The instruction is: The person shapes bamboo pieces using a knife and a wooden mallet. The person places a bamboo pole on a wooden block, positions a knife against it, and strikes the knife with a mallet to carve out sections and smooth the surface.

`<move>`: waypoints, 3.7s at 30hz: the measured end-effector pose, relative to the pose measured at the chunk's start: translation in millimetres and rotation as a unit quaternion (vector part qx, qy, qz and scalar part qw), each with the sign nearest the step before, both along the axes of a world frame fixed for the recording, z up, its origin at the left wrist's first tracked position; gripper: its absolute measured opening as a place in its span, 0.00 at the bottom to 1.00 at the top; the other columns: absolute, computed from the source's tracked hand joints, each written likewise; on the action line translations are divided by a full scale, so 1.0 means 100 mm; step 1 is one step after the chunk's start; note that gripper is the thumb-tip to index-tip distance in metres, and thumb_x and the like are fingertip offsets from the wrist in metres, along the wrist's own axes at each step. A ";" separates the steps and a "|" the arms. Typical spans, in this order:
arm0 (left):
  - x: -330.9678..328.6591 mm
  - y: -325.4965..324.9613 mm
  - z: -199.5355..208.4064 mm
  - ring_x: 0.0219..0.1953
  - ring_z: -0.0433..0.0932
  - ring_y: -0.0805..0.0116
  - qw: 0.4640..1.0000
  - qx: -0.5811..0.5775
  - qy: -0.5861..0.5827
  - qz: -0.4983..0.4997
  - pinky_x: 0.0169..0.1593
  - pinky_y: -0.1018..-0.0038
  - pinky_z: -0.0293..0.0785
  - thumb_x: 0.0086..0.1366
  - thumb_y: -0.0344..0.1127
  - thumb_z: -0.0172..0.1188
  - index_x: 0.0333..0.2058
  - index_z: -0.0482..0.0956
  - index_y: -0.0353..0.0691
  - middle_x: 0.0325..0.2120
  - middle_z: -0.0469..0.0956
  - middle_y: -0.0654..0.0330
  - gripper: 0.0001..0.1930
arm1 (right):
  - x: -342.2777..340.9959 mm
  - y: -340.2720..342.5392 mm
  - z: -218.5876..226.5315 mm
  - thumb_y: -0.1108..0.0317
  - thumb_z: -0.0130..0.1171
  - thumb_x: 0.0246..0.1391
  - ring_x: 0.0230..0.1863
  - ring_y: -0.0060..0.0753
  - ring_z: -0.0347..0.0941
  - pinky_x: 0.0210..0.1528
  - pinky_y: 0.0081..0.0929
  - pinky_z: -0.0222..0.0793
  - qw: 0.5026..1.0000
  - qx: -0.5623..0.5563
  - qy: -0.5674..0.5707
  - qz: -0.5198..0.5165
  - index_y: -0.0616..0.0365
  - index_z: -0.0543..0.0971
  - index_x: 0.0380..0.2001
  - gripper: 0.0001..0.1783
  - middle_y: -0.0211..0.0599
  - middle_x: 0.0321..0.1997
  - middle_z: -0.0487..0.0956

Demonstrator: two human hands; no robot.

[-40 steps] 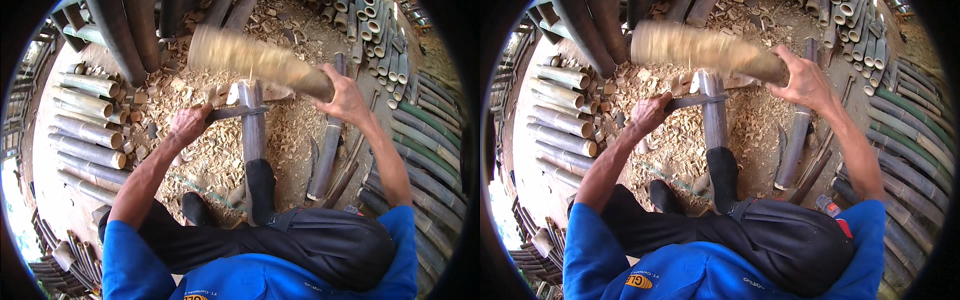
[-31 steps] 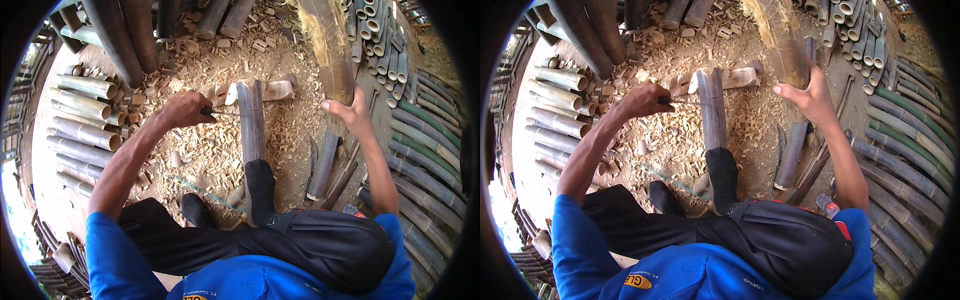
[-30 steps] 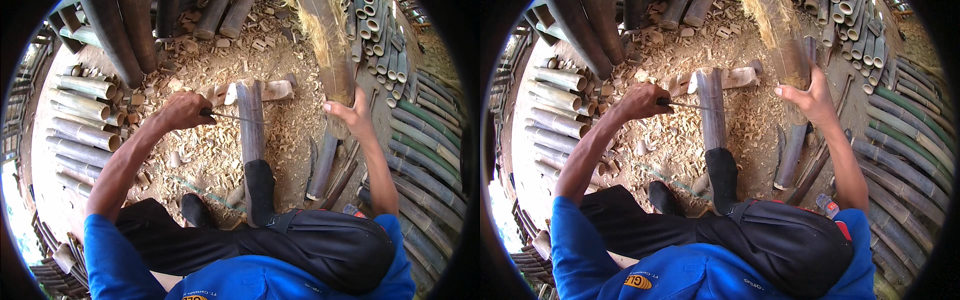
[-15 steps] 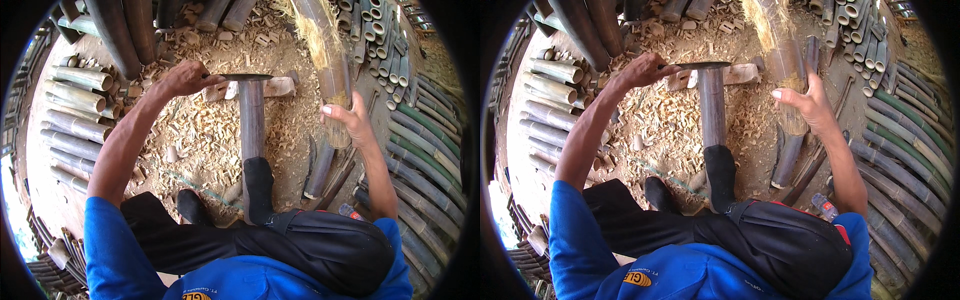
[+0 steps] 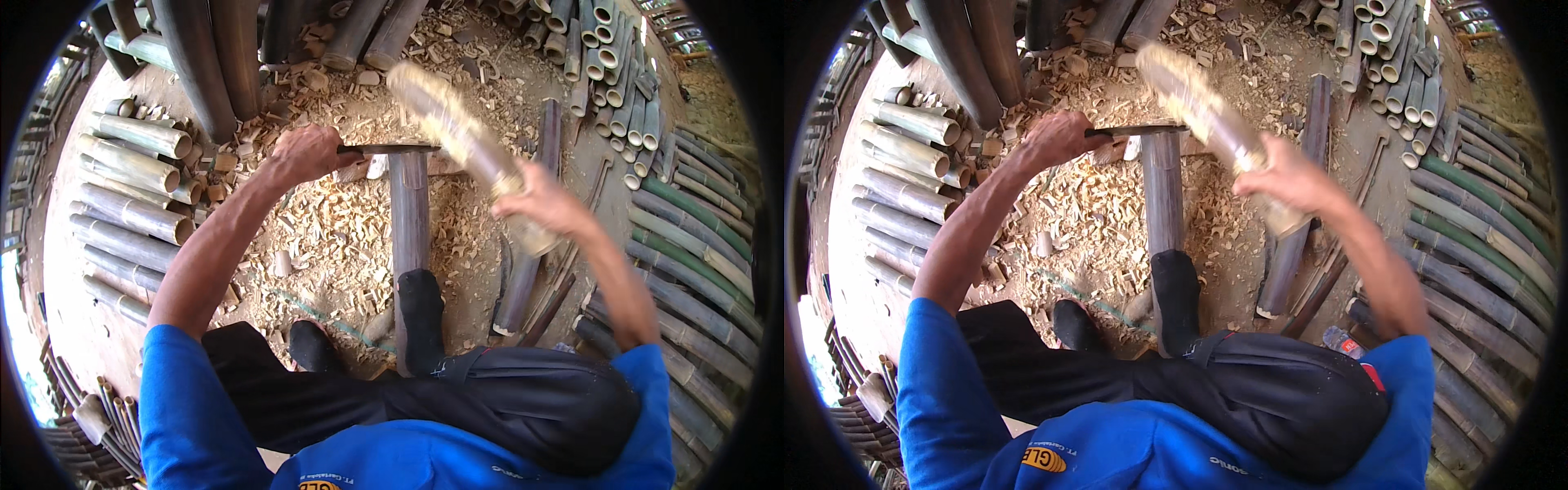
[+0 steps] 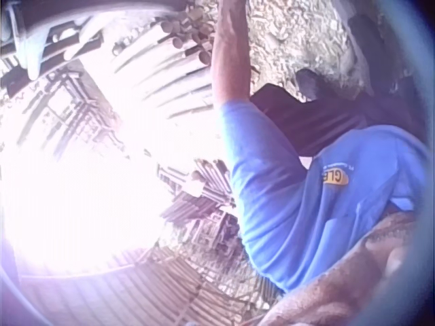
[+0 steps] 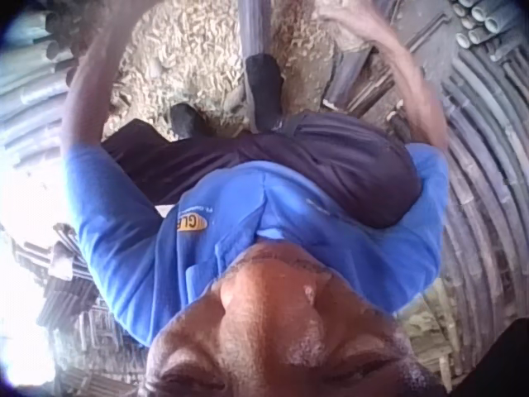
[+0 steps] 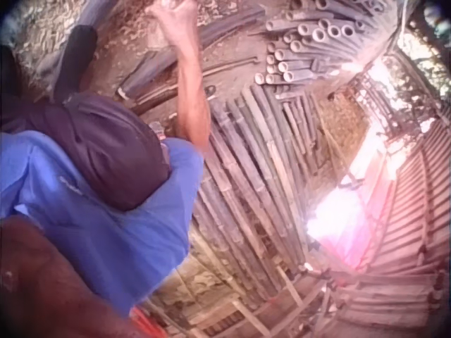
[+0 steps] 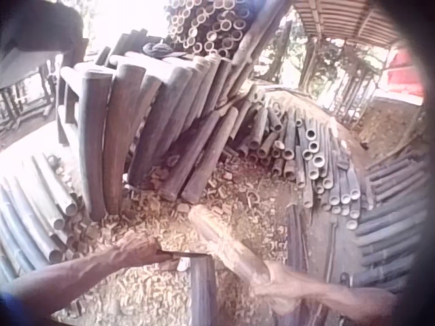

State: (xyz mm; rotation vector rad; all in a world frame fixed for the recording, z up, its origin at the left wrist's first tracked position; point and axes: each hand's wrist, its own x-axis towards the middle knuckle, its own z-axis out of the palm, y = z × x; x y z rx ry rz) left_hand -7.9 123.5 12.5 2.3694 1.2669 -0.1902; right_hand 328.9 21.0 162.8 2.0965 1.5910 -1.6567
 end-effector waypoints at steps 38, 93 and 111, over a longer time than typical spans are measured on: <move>0.03 0.13 -0.08 0.18 0.74 0.70 0.984 -0.177 0.010 -0.027 0.23 0.70 0.69 0.62 0.72 0.55 0.19 0.82 0.41 0.16 0.77 0.63 0.35 | -0.31 -0.59 -0.58 0.66 0.64 0.45 0.38 0.27 0.77 0.34 0.30 0.81 0.975 0.190 0.115 -0.015 0.72 0.65 0.56 0.36 0.38 0.34 0.76; -0.31 -0.65 0.13 0.17 0.75 0.75 0.982 0.054 -0.138 0.117 0.20 0.73 0.73 0.65 0.39 0.65 0.33 0.81 0.41 0.20 0.81 0.61 0.08 | 0.18 -0.34 -0.41 0.64 0.71 0.42 0.42 0.39 0.79 0.45 0.35 0.80 0.932 0.083 0.239 -0.259 0.63 0.62 0.62 0.44 0.47 0.45 0.77; -0.12 -0.90 0.07 0.17 0.77 0.61 0.998 -0.040 0.004 0.045 0.24 0.62 0.74 0.62 0.34 0.58 0.28 0.79 0.38 0.15 0.78 0.54 0.06 | -0.04 -0.09 -0.53 0.63 0.75 0.41 0.26 0.26 0.71 0.25 0.22 0.74 0.675 0.516 -0.041 0.525 0.41 0.65 0.65 0.46 0.28 0.31 0.73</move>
